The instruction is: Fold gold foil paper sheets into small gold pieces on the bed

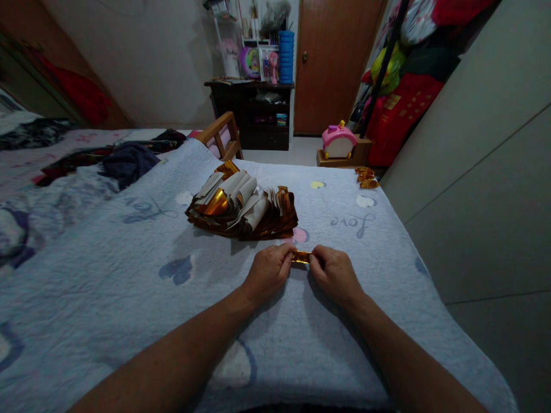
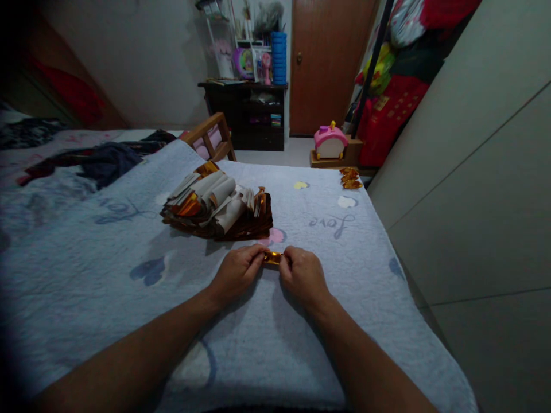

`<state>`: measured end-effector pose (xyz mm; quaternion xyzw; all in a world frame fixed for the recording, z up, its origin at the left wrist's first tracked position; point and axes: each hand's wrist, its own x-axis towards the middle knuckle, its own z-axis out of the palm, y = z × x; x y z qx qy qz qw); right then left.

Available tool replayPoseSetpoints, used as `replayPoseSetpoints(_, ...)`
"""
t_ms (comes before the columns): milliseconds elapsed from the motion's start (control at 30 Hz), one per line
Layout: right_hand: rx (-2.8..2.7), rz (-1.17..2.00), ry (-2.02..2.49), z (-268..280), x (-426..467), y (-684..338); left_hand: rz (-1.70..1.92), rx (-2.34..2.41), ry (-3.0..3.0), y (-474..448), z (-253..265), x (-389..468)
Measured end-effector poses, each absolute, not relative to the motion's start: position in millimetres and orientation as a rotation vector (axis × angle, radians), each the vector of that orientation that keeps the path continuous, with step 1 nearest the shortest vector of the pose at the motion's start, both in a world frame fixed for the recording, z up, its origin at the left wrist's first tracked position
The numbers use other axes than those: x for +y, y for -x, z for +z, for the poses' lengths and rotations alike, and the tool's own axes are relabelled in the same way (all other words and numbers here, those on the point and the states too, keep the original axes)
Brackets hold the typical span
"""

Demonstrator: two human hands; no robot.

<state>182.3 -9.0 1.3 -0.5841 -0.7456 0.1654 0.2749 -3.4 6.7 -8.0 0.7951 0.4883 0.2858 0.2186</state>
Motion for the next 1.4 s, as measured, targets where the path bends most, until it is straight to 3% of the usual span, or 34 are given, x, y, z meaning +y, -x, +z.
replayPoseSetpoints(1400, -1.996, 0.402, 1.632, 0.4, -11.0, -178.3, 0.819, 1.446, -2.277, 1.5, -4.6, 5.2)
